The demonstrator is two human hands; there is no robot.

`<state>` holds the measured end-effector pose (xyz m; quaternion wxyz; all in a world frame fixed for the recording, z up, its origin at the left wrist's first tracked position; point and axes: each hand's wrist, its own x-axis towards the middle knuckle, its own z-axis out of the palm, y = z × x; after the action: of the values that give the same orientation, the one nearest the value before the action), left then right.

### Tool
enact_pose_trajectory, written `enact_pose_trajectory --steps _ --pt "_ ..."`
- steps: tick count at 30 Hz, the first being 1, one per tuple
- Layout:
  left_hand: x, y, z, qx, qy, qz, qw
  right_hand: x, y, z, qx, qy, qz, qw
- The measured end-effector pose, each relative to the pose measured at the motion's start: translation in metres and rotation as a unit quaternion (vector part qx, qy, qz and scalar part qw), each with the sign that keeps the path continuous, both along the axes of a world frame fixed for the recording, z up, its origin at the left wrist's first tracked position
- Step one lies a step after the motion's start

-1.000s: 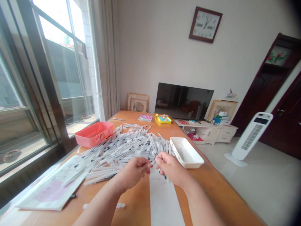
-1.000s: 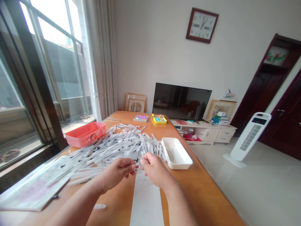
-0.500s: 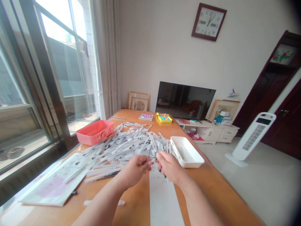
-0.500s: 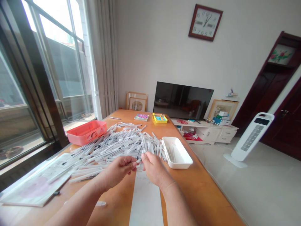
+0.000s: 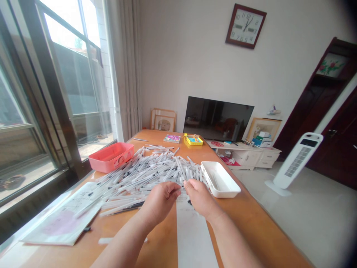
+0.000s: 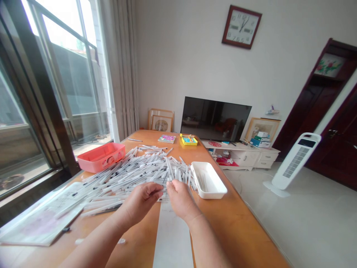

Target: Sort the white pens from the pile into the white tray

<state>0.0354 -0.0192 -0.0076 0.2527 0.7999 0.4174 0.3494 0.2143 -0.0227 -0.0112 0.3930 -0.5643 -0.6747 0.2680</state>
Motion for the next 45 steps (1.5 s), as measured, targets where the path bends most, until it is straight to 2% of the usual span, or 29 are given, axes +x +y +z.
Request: enact_pose_trajectory --steps 3,7,12,15,21,23,25,30,33,37,41,45 --pt "0.001 -0.002 0.001 0.007 0.003 0.0 1.0 0.0 0.001 -0.001 0.0 0.002 -0.004 1.0" --pt "-0.001 -0.001 -0.002 -0.057 -0.006 -0.025 0.998 0.003 0.001 0.0 0.018 -0.038 -0.024 0.999" --pt "-0.004 0.0 -0.006 -0.105 0.021 -0.018 0.994 0.006 0.003 0.0 0.025 -0.045 -0.036 0.998" --pt "-0.003 -0.001 -0.003 -0.084 0.032 -0.015 0.996 0.006 0.004 -0.001 0.016 -0.022 -0.031 0.999" --pt "-0.002 -0.002 0.004 0.022 0.077 0.013 0.997 0.002 0.005 -0.005 -0.02 0.043 -0.021 0.999" --pt "-0.002 -0.002 0.005 0.037 0.084 0.019 0.996 0.0 0.005 -0.005 -0.029 0.057 -0.028 0.998" --pt "-0.002 -0.003 0.004 0.021 0.077 0.02 0.997 0.0 0.005 -0.005 -0.037 0.077 -0.03 0.996" --pt "-0.002 0.0 0.0 -0.082 0.015 -0.003 0.997 0.007 0.002 -0.002 -0.087 0.165 -0.003 0.982" --pt "-0.002 0.002 -0.004 -0.122 -0.007 -0.015 0.992 0.012 0.0 0.0 -0.108 0.184 0.003 0.977" --pt "-0.001 0.001 -0.003 -0.13 -0.013 -0.023 0.991 0.012 -0.002 0.001 -0.1 0.156 0.037 0.982" --pt "-0.001 -0.002 0.002 -0.105 -0.002 -0.016 0.994 0.007 -0.004 0.003 -0.044 0.104 0.017 0.994" --pt "-0.002 0.0 0.004 -0.132 -0.06 -0.015 0.989 0.005 -0.002 0.002 -0.058 0.137 0.014 0.989"
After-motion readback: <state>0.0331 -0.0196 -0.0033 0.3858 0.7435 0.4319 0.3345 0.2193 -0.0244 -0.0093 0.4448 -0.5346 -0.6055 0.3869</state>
